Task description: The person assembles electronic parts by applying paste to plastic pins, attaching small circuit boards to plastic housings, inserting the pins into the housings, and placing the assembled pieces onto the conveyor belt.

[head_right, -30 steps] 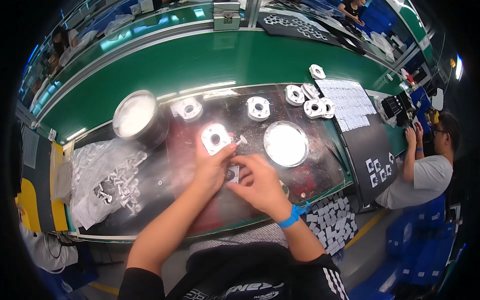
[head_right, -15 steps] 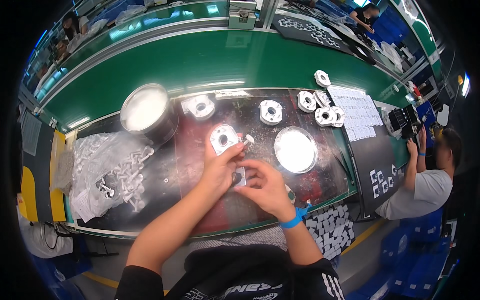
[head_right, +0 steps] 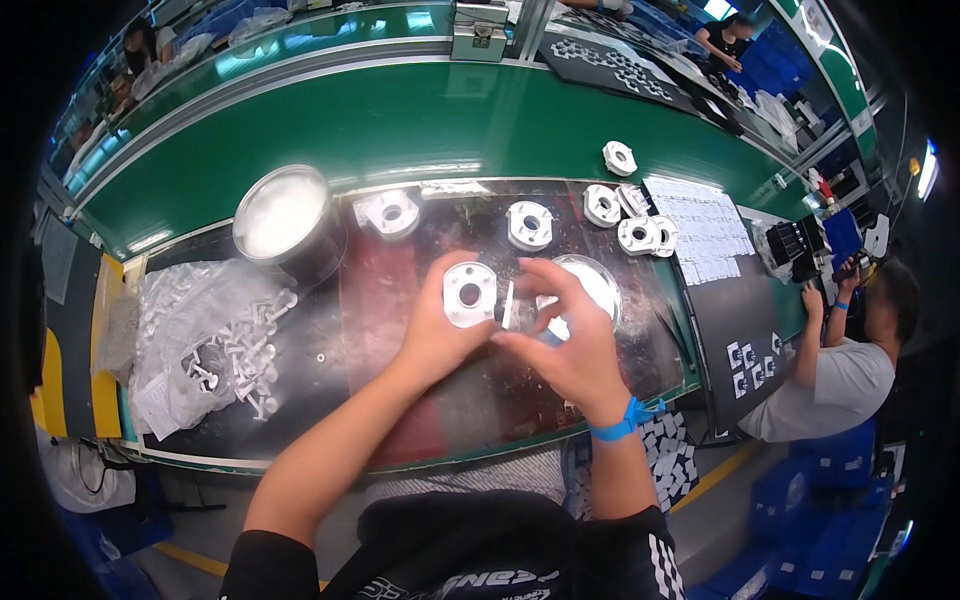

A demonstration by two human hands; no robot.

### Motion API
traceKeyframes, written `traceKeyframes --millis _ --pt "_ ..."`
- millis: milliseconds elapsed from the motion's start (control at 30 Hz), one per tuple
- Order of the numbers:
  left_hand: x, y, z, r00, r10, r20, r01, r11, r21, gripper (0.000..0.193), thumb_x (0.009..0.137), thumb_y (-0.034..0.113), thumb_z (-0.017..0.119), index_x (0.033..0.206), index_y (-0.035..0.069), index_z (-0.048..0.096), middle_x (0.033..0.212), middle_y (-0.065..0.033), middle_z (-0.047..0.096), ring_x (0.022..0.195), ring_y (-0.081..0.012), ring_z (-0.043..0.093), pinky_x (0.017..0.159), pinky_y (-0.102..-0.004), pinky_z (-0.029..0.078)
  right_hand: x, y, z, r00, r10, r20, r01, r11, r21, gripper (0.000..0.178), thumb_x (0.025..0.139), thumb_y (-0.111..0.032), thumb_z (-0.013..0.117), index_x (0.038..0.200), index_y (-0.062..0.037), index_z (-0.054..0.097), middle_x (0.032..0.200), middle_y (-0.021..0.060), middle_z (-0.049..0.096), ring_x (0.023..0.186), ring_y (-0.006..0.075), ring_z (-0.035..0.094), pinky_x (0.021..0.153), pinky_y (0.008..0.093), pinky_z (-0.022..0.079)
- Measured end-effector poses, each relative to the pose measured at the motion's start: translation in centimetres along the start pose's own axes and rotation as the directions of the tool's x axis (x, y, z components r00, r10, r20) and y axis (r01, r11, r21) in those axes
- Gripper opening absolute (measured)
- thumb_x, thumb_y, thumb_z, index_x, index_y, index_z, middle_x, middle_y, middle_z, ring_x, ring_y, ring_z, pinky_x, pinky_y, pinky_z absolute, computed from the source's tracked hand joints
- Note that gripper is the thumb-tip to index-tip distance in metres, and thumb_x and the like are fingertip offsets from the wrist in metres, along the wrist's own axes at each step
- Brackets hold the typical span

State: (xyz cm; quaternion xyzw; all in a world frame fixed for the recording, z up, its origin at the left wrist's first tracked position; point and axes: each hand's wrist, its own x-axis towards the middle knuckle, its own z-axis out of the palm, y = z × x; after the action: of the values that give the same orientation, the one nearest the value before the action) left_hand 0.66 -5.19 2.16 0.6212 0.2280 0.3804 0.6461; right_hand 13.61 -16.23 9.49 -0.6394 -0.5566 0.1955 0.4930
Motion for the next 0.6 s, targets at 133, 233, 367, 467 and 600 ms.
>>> traceKeyframes --millis 133,233,367,467,600 --pt "-0.3 0.1 0.0 0.996 0.077 0.049 -0.083 0.988 0.129 0.068 0.071 -0.001 0.073 0.130 0.010 0.043 0.109 -0.0101 0.063 0.103 -0.0199 0.063 0.085 -0.0322 0.050 1.8 -0.7 -0.2 0.979 -0.173 0.113 0.200 0.925 -0.322 0.047 0.068 -0.006 0.081 0.110 -0.0019 0.061 0.109 0.0131 0.062 0.095 0.0270 0.061 0.076 0.0329 0.051" --pt "-0.3 0.6 0.0 0.996 -0.042 0.075 0.037 0.997 0.067 0.068 0.069 0.001 0.076 0.129 0.008 0.045 0.112 -0.0087 0.059 0.104 -0.0176 0.058 0.087 -0.0311 0.049 2.3 -0.5 0.1 0.939 -0.291 0.186 0.341 0.867 -0.364 0.044 0.067 -0.007 0.081 0.106 -0.0020 0.062 0.105 0.0133 0.060 0.094 0.0306 0.060 0.080 0.0362 0.051" --pt "-0.4 0.6 -0.1 0.995 -0.081 0.060 0.076 0.994 0.074 0.068 0.069 0.000 0.075 0.129 0.009 0.045 0.113 -0.0094 0.058 0.105 -0.0185 0.058 0.088 -0.0319 0.048 2.3 -0.3 0.9 0.943 -0.282 0.178 0.328 0.878 -0.349 0.041 0.067 -0.008 0.081 0.104 -0.0025 0.063 0.104 0.0128 0.060 0.094 0.0315 0.060 0.081 0.0380 0.050" --pt "-0.4 0.3 -0.2 0.998 0.002 0.070 -0.010 0.992 0.126 0.068 0.068 -0.001 0.072 0.130 0.008 0.044 0.115 -0.0102 0.057 0.107 -0.0195 0.057 0.089 -0.0325 0.048 2.0 0.4 1.5 0.935 -0.309 0.176 0.354 0.852 -0.386 0.040 0.067 -0.008 0.081 0.104 -0.0038 0.065 0.103 0.0125 0.061 0.094 0.0314 0.060 0.081 0.0385 0.050" --pt "-0.5 0.2 -0.1 0.997 -0.041 0.072 0.036 0.997 0.075 0.067 0.068 -0.002 0.070 0.130 0.008 0.044 0.117 -0.0111 0.055 0.108 -0.0207 0.056 0.090 -0.0328 0.047 2.1 0.9 1.5 0.946 -0.283 0.158 0.324 0.862 -0.391 0.040 0.067 -0.009 0.080 0.105 -0.0050 0.066 0.102 0.0120 0.062 0.094 0.0308 0.060 0.081 0.0386 0.050"
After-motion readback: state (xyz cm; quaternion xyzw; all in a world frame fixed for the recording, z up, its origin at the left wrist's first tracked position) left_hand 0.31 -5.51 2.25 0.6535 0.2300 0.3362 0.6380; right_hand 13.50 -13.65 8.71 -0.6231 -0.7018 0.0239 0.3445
